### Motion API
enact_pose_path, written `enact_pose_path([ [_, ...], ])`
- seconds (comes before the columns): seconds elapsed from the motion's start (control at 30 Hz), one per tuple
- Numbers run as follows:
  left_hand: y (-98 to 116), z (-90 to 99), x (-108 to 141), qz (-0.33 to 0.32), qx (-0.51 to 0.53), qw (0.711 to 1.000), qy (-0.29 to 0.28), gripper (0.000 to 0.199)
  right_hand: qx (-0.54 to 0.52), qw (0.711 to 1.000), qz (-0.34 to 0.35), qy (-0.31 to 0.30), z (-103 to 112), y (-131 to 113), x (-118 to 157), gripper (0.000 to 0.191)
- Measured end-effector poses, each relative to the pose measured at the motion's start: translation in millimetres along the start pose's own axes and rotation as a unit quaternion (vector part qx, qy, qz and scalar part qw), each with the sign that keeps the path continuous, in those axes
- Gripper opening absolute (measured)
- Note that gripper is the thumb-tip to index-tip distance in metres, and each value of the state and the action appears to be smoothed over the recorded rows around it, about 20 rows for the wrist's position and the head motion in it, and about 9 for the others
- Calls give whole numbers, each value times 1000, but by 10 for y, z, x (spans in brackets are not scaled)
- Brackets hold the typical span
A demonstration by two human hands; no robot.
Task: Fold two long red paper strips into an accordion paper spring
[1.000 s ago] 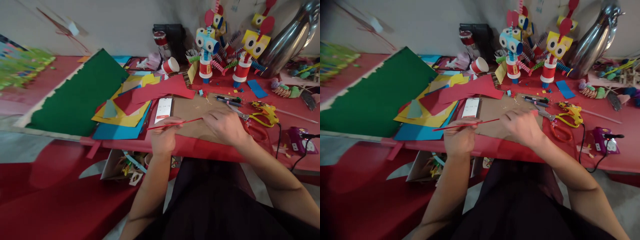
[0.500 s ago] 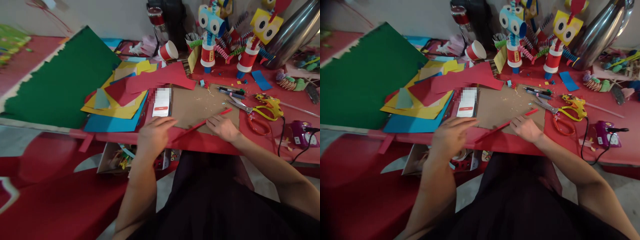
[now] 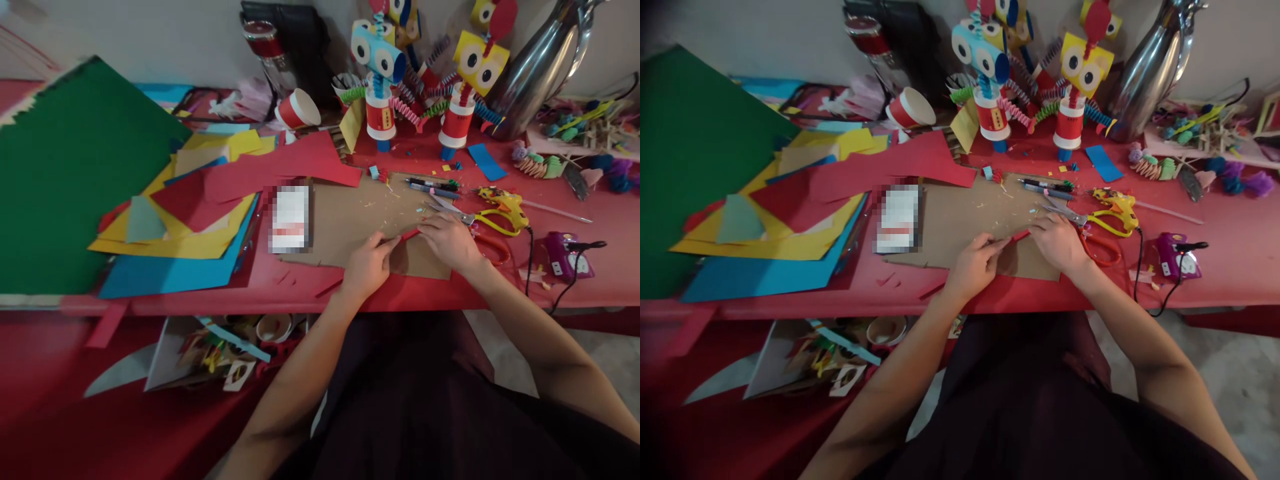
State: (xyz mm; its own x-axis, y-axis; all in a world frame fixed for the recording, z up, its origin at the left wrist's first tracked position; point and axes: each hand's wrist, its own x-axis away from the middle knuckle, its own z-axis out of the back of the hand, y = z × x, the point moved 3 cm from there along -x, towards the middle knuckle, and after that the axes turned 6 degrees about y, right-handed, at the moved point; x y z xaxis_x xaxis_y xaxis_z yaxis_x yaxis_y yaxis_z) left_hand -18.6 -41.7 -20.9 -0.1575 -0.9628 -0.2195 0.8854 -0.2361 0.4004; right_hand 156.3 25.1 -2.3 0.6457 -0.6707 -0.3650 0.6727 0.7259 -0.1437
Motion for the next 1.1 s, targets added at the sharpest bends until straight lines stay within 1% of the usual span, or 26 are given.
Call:
enact_pose_path([
  [0.1,69,24,-29,-1,-37,999,-28,50,-14,1000,20,-8,3,114,-29,32],
  [0.2,109,5,-25,3,-64,997,-49,49,-1,999,38,-14,-2,143,-21,32],
  [0.37,104,-8,0,-2,-50,998,-37,48,6,999,52,-8,-11,122,29,30],
  [0.5,118,20,-97,-18,-35,999,-35,42,30,998,58,-4,-25,100,45,27],
  [0.57,146,18,-172,-39,-33,998,-42,39,47,997,57,-11,-31,86,49,26],
  [0.67,184,-24,-250,-64,-53,994,-64,44,60,997,53,-14,-30,64,65,26],
  [0.77,198,-69,-261,-74,-83,991,-80,48,38,998,51,-1,-28,37,88,30],
  [0.87,196,-90,-240,-76,-90,990,-84,47,19,998,54,-4,-35,10,95,31],
  [0.93,192,-95,-228,-75,-86,990,-80,46,32,999,31,-4,-21,15,89,29],
  [1.03,194,-100,-220,-83,-68,992,-71,48,61,998,-27,16,37,44,88,28],
  [1.1,200,-104,-220,-88,-55,992,-73,51,70,996,-42,25,67,45,101,29],
])
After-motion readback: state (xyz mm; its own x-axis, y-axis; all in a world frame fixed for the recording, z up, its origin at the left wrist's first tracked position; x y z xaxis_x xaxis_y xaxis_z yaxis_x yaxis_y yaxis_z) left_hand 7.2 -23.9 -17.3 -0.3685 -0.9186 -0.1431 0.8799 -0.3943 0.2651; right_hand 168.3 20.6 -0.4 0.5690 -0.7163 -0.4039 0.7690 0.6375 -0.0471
